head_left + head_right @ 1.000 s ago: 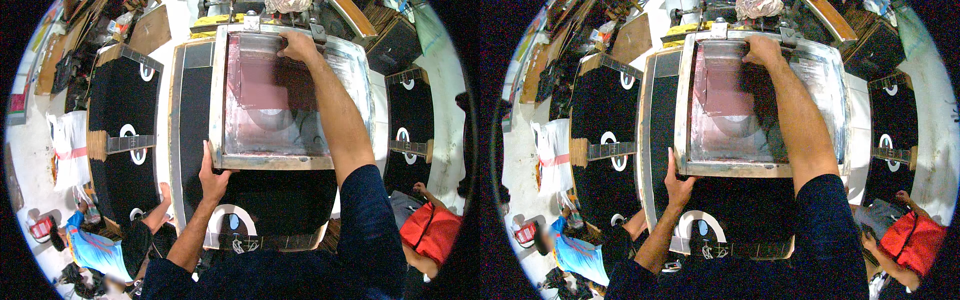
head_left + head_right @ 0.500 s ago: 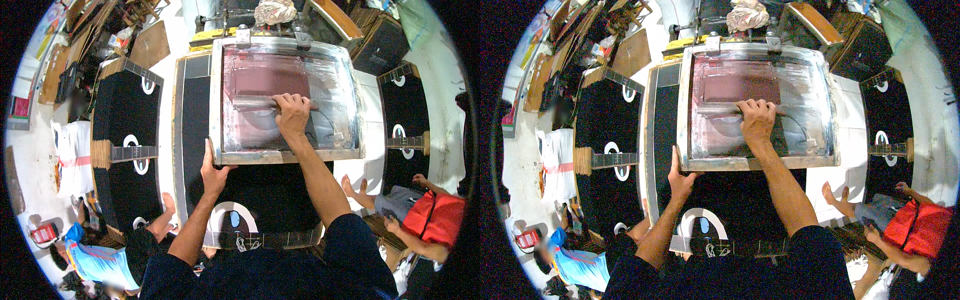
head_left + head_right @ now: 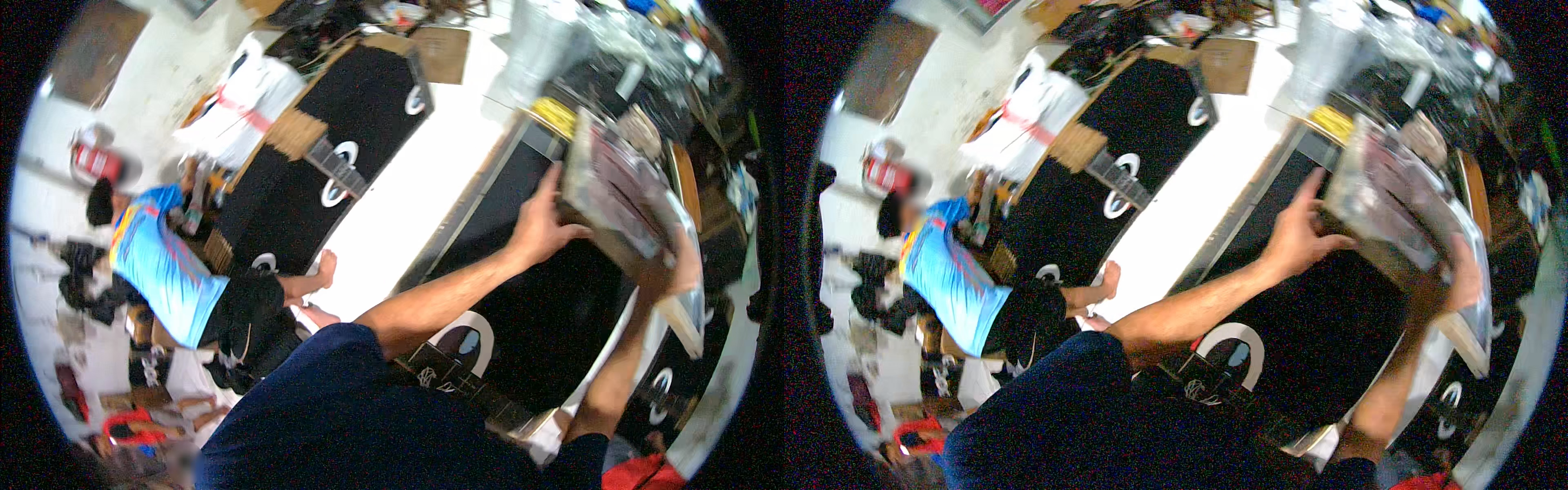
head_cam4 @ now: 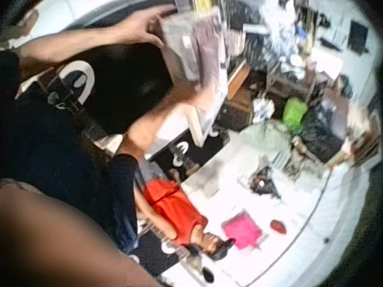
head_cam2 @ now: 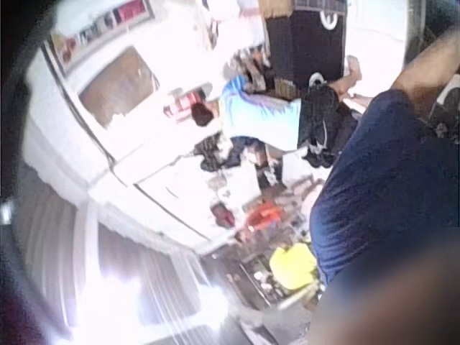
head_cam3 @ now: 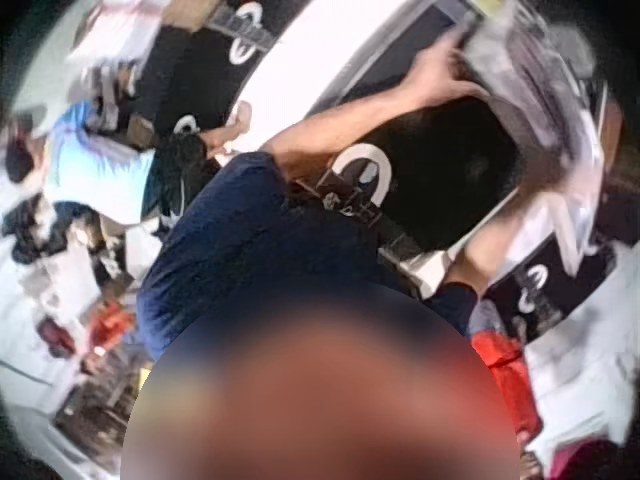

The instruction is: The person uses a squeegee to pull ink across a screen printing frame placed over a black skateboard deck. They repeatedly lift the frame, inspect the deck, and reposition the frame to continue printing.

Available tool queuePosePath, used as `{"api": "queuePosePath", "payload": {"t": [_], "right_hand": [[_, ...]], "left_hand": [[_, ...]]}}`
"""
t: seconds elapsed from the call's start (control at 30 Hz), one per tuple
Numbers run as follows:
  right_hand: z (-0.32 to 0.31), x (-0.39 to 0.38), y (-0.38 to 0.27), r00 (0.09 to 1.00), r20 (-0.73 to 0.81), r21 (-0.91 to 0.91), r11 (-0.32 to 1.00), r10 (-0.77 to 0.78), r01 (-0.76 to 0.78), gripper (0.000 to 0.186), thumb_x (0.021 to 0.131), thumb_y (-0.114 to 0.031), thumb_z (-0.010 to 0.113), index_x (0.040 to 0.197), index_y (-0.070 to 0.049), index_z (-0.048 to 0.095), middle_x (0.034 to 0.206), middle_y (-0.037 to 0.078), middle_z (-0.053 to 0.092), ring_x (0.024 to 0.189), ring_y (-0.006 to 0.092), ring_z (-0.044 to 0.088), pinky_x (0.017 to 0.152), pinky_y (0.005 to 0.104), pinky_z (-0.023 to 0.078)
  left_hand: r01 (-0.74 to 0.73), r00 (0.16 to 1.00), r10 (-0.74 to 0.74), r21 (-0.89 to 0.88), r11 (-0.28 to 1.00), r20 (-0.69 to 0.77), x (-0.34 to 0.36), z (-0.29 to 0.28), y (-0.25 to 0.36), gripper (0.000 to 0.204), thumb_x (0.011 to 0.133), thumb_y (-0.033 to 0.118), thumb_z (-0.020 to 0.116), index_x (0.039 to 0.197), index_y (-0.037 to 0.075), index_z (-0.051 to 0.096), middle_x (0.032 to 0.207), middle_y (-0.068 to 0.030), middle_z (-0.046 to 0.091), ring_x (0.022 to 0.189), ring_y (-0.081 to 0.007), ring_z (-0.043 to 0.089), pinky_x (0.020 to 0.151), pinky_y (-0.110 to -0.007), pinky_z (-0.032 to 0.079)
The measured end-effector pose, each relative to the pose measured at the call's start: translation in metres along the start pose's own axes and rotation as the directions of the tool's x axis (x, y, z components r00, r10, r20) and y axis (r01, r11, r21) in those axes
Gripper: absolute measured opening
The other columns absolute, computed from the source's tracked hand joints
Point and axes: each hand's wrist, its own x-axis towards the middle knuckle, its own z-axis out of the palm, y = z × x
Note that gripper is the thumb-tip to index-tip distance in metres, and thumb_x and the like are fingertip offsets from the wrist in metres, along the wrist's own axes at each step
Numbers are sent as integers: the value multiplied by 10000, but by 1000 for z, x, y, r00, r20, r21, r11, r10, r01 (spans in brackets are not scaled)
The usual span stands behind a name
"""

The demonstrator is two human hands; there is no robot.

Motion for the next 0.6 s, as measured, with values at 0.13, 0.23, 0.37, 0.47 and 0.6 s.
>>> {"api": "queuePosePath", "payload": {"t": [0.13,0.23,0.37,0.47,0.6], "right_hand": [[20,83,77,991,136,-96,995,-13,26,381,915,-211,731,1280,-100,724,1166,154,748,1022,349,708,897,426,538],[47,119,128,984,139,-295,954,107,-63,371,959,-234,711,1318,-137,704,1166,138,743,994,326,714,853,408,549],[67,136,172,981,160,-260,963,109,-65,459,998,-365,666,1429,-208,631,861,120,717,675,229,621,672,412,488],[66,155,187,934,269,-361,923,237,-131,486,1003,-404,652,1429,-172,630,996,151,735,853,266,669,795,416,502],[63,184,177,885,358,-276,940,296,-202,541,990,-421,669,1405,-75,635,1421,179,634,1287,332,605,1067,405,453]], "left_hand": [[-211,975,214,70,975,-52,24,-63,-26,1018,766,248,924,1585,42,355,1218,-221,676,981,-265,722,845,-406,598],[24,974,28,224,974,-223,-4,-144,-136,863,832,322,874,1519,10,455,1027,-187,733,877,-227,707,830,-408,594],[609,763,-304,476,635,-570,-154,-252,-321,354,955,365,695,1068,45,795,1007,-126,786,945,-291,746,886,-442,577],[740,577,-762,583,335,-295,-301,-284,-392,425,895,479,704,913,63,789,816,-172,755,750,-283,721,756,-438,561],[619,785,-593,284,733,-181,-434,-273,-399,324,931,249,711,1242,174,765,957,-134,786,861,-228,744,784,-386,566]]}}
